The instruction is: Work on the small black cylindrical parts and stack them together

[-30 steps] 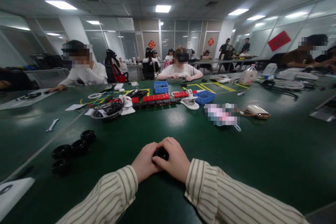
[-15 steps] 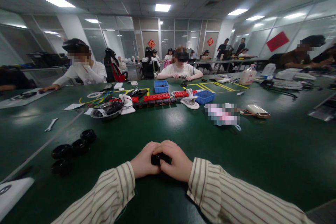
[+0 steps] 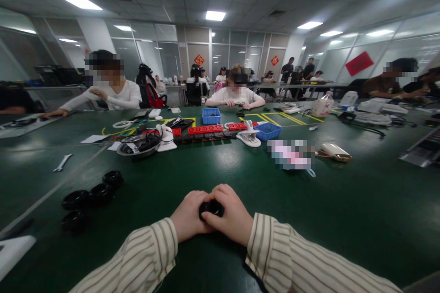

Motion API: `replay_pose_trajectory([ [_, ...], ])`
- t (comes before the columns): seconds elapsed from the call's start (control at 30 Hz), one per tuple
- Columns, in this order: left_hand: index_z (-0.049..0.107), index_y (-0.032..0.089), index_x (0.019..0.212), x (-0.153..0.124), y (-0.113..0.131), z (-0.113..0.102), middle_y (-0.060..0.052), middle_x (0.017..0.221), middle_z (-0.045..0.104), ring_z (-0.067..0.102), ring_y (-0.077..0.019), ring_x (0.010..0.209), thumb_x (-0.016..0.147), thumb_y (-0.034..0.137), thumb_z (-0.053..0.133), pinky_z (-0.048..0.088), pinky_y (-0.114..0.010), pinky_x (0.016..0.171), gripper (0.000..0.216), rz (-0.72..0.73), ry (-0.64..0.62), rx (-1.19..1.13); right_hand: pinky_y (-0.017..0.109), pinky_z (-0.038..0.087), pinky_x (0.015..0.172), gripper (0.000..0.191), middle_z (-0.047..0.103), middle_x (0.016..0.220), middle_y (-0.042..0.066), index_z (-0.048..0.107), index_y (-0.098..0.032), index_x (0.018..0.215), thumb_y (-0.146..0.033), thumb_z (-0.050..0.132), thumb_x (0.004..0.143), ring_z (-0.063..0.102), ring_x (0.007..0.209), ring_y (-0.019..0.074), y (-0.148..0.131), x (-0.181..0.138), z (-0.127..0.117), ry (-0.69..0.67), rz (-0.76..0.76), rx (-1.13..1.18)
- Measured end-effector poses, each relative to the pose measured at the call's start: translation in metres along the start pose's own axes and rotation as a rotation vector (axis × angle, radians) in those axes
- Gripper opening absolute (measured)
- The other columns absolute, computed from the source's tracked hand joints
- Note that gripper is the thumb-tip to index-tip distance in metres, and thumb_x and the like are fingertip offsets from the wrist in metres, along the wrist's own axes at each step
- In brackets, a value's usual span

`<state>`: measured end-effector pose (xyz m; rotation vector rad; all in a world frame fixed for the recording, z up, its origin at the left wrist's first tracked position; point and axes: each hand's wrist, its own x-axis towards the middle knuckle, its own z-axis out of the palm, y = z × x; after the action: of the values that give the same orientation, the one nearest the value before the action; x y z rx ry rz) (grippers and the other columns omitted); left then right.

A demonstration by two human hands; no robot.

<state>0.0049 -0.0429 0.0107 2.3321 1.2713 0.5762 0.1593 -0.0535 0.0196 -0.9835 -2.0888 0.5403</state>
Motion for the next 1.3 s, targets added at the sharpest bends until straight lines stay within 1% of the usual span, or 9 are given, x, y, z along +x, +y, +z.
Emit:
replay_pose_trajectory([
  [0.23, 0.057, 0.017, 0.069, 0.003, -0.009, -0.002, 0.003, 0.071, 0.053, 0.051, -0.0162, 0.074, 0.055, 0.013, 0.064, 0.039, -0.027, 0.072, 0.016, 0.07, -0.093, -0.032, 0.035, 0.039, 0.084, 0.028, 0.063, 0.089, 0.003, 0.062, -0.019, 0.083, -0.006, 0.048, 0.063, 0.054, 0.087, 0.017, -0.002, -0.001, -0.003, -0.045, -0.259, 0.095],
  [0.33, 0.059, 0.017, 0.071, 0.003, -0.014, -0.003, 0.004, 0.073, 0.056, 0.052, -0.0169, 0.079, 0.057, 0.013, 0.064, 0.038, -0.029, 0.081, 0.015, 0.103, -0.149, -0.045, 0.035, 0.037, 0.089, 0.03, 0.064, 0.088, 0.003, 0.061, -0.019, 0.082, -0.004, 0.044, 0.062, 0.056, 0.089, 0.016, -0.004, -0.001, -0.003, -0.066, -0.34, 0.148],
  [0.4, 0.06, 0.018, 0.082, 0.002, -0.014, -0.004, 0.002, 0.083, 0.058, 0.052, -0.0196, 0.086, 0.057, 0.018, 0.067, 0.037, -0.033, 0.086, 0.026, 0.101, -0.156, -0.093, 0.035, 0.035, 0.092, 0.032, 0.063, 0.094, 0.004, 0.059, -0.018, 0.091, -0.006, 0.045, 0.065, 0.055, 0.094, 0.0167, -0.005, -0.001, -0.005, -0.074, -0.33, 0.171],
  [0.5, 0.055, 0.018, 0.102, 0.0, -0.009, -0.004, -0.004, 0.103, 0.055, 0.05, -0.0259, 0.096, 0.048, 0.028, 0.078, 0.036, -0.041, 0.091, 0.06, 0.03, -0.105, -0.137, 0.038, 0.036, 0.092, 0.034, 0.058, 0.105, 0.007, 0.053, -0.018, 0.105, -0.016, 0.052, 0.071, 0.05, 0.1, 0.0196, -0.006, -0.003, -0.007, -0.047, -0.238, 0.153],
  [0.6, 0.047, 0.017, 0.11, -0.002, -0.003, -0.003, -0.006, 0.106, 0.053, 0.049, -0.0292, 0.098, 0.039, 0.036, 0.082, 0.027, -0.052, 0.097, 0.082, -0.056, -0.014, -0.078, 0.037, 0.038, 0.086, 0.031, 0.055, 0.101, 0.008, 0.052, -0.018, 0.104, -0.025, 0.057, 0.074, 0.048, 0.096, 0.0208, -0.004, -0.004, -0.006, 0.031, -0.112, 0.076],
  [0.77, 0.053, 0.016, 0.094, -0.003, 0.0, 0.003, -0.003, 0.088, 0.054, 0.051, -0.0261, 0.086, 0.046, 0.046, 0.078, 0.029, -0.052, 0.092, 0.062, -0.066, 0.004, 0.053, 0.034, 0.039, 0.077, 0.019, 0.053, 0.087, 0.004, 0.054, -0.017, 0.087, -0.026, 0.063, 0.072, 0.047, 0.084, 0.019, -0.002, -0.003, -0.002, 0.031, 0.011, -0.017],
  [0.9, 0.055, 0.017, 0.088, -0.001, -0.002, 0.004, -0.001, 0.082, 0.055, 0.053, -0.0222, 0.082, 0.055, 0.037, 0.072, 0.026, -0.048, 0.096, 0.042, -0.025, 0.004, 0.075, 0.034, 0.04, 0.077, 0.014, 0.054, 0.084, 0.004, 0.056, -0.016, 0.084, -0.017, 0.059, 0.07, 0.047, 0.083, 0.0182, -0.002, -0.001, -0.003, -0.006, -0.02, 0.01],
  [1.17, 0.059, 0.021, 0.088, 0.001, -0.008, -0.003, -0.003, 0.098, 0.056, 0.05, -0.0239, 0.097, 0.052, 0.032, 0.074, 0.02, -0.047, 0.101, 0.041, 0.078, -0.122, 0.002, 0.036, 0.038, 0.087, 0.028, 0.064, 0.089, 0.004, 0.06, -0.019, 0.081, -0.006, 0.04, 0.066, 0.055, 0.089, 0.017, -0.001, -0.001, -0.006, -0.071, -0.288, 0.192],
  [1.3, 0.056, 0.02, 0.098, 0.0, -0.013, -0.003, -0.005, 0.106, 0.055, 0.049, -0.0255, 0.102, 0.051, 0.032, 0.074, 0.017, -0.05, 0.103, 0.052, 0.067, -0.132, 0.0, 0.036, 0.036, 0.091, 0.026, 0.064, 0.091, 0.003, 0.06, -0.02, 0.083, -0.008, 0.04, 0.07, 0.054, 0.094, 0.017, -0.004, -0.001, -0.008, -0.101, -0.301, 0.18],
])
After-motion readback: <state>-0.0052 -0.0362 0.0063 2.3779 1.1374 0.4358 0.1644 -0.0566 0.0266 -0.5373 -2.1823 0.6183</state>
